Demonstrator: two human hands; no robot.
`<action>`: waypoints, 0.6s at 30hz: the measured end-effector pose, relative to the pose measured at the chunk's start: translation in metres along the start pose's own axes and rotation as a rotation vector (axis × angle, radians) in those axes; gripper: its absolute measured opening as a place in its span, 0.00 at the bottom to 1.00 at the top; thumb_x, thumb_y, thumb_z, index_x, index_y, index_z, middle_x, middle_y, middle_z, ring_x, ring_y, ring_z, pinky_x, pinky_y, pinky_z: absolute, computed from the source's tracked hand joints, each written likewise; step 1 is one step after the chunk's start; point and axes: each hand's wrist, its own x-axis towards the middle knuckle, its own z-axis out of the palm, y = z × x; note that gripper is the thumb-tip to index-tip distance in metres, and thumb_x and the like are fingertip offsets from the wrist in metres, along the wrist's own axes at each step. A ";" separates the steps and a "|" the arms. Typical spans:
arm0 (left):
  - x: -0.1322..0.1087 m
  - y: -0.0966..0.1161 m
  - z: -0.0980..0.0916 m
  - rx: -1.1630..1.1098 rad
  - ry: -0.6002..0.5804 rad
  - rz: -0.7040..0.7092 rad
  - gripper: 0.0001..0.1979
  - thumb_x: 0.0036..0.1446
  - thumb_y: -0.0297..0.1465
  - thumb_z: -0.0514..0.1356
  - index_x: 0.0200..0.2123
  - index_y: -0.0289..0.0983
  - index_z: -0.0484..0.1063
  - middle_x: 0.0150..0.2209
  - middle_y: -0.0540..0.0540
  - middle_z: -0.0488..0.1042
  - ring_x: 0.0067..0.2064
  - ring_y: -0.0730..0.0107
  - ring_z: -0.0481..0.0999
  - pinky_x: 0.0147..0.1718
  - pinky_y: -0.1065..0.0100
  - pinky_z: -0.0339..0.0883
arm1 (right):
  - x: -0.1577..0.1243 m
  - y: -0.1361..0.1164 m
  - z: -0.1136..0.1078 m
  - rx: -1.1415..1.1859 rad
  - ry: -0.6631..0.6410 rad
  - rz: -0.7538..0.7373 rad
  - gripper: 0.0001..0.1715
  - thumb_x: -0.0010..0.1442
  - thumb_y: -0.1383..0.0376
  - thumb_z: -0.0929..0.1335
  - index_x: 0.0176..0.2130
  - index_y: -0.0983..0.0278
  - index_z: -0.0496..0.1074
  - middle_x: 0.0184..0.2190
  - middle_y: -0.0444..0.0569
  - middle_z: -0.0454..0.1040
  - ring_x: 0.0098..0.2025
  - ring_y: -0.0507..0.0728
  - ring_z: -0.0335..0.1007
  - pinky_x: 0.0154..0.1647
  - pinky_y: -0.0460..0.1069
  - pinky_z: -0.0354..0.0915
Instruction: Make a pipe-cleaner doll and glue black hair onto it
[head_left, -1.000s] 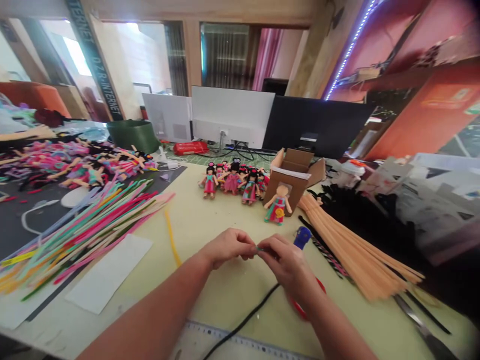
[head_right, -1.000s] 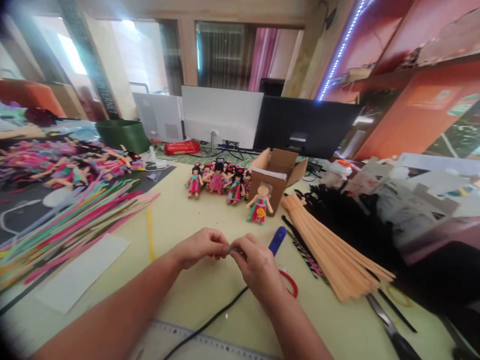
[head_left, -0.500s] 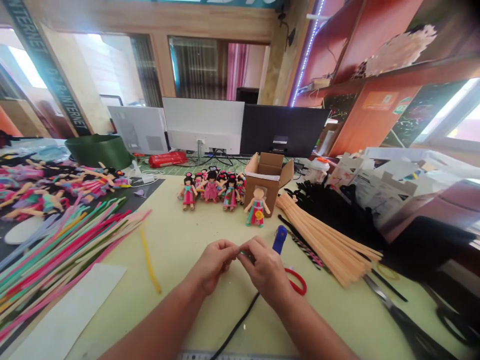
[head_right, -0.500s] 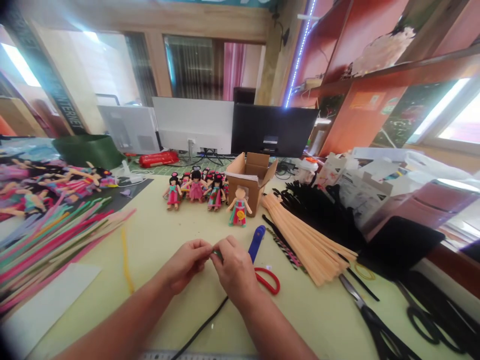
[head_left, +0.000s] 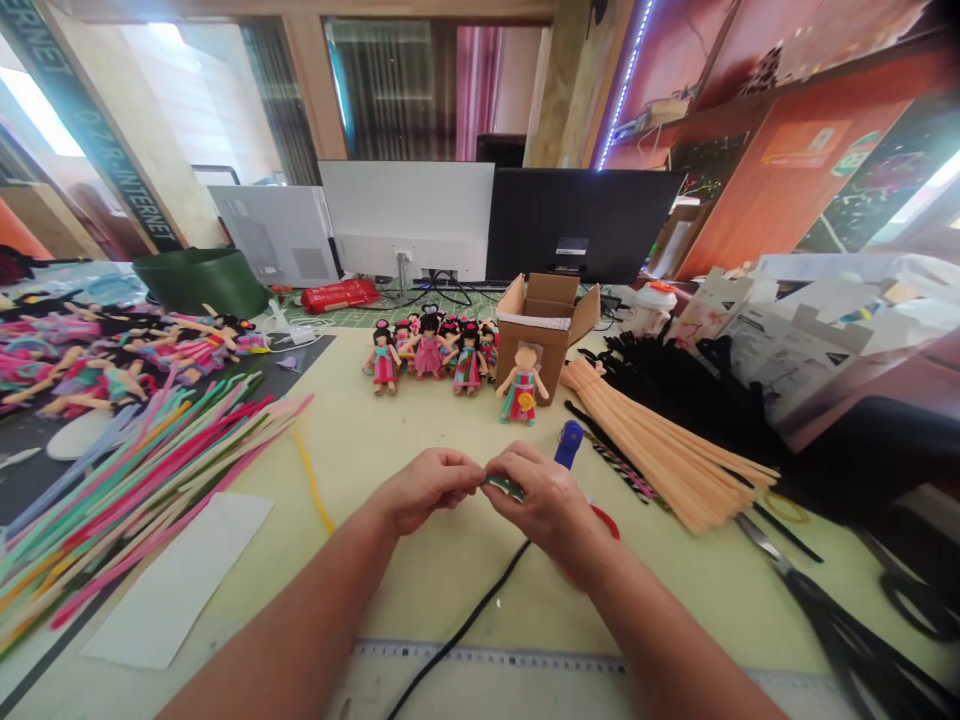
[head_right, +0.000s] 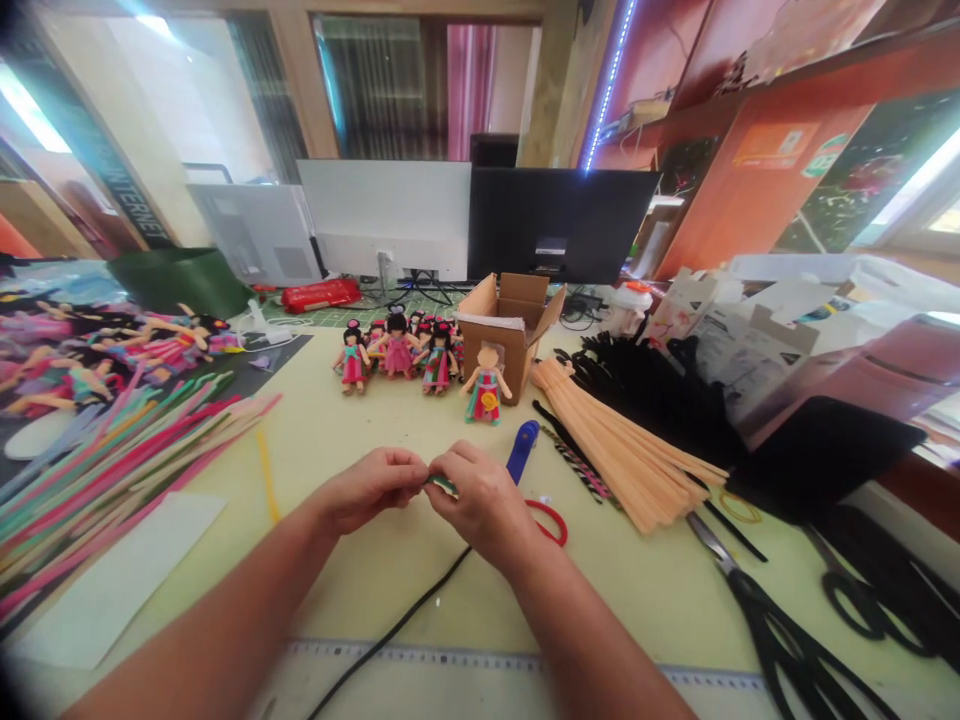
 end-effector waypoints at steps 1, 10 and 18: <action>-0.001 0.001 -0.002 0.024 -0.016 -0.001 0.16 0.42 0.40 0.69 0.24 0.33 0.70 0.19 0.54 0.62 0.22 0.79 0.56 0.23 0.71 0.45 | 0.000 0.000 -0.001 0.013 -0.017 -0.004 0.03 0.58 0.68 0.68 0.33 0.62 0.73 0.30 0.46 0.71 0.32 0.52 0.69 0.34 0.46 0.64; 0.002 -0.001 0.009 -0.077 0.104 0.064 0.16 0.39 0.38 0.69 0.24 0.33 0.70 0.18 0.55 0.63 0.21 0.81 0.58 0.22 0.72 0.46 | -0.001 0.005 0.002 -0.019 0.015 0.063 0.05 0.60 0.67 0.67 0.32 0.63 0.73 0.28 0.46 0.71 0.30 0.52 0.69 0.32 0.46 0.63; 0.015 -0.009 0.022 -0.302 0.233 0.069 0.16 0.34 0.37 0.69 0.23 0.34 0.68 0.20 0.52 0.68 0.21 0.82 0.60 0.22 0.73 0.48 | 0.003 0.016 0.011 -0.088 0.071 0.012 0.11 0.62 0.59 0.64 0.34 0.61 0.74 0.30 0.47 0.74 0.30 0.54 0.72 0.30 0.47 0.65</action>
